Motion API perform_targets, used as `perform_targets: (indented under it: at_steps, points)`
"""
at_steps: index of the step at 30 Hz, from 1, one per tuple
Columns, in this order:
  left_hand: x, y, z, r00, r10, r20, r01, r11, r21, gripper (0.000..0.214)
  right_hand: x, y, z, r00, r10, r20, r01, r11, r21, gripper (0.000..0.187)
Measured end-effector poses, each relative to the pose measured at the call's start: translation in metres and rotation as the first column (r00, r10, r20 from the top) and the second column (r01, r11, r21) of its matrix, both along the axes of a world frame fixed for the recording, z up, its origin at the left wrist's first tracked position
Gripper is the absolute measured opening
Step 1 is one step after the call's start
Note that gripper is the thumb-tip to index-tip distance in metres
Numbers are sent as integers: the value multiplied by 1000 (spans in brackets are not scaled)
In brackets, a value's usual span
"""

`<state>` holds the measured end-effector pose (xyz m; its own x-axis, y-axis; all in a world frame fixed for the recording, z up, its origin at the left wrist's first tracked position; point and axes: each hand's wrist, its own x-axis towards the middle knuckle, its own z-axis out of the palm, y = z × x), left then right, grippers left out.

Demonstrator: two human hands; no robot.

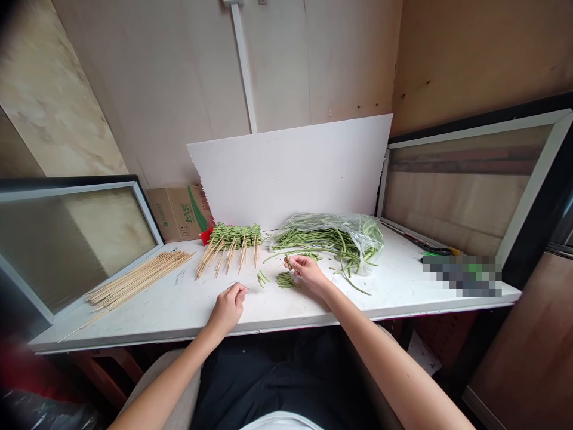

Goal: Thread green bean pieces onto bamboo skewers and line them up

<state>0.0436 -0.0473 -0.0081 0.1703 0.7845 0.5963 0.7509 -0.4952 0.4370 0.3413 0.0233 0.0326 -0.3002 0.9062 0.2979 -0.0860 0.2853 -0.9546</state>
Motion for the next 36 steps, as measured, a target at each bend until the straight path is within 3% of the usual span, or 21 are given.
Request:
perform_targets:
  at_steps: [10,21,29,36]
  points:
    - [-1,0,1,1000,-16,9,16,999,-30,25,-2,-6,4,999,-14,44,12,999,41,51]
    - [-1,1,1,999,-10,38,11,1000,-29,24,-11,-6,2,984,-148,102,142,988,69,53]
    - [1,0,4,994,15,111,-9,998,-55,22,-4,5,-5,993,-118,0,118,993,-26,49]
    - [1,-1,5,994,5,111,1,998,-59,22,-4,-1,0,997,-75,-11,75,996,-43,49]
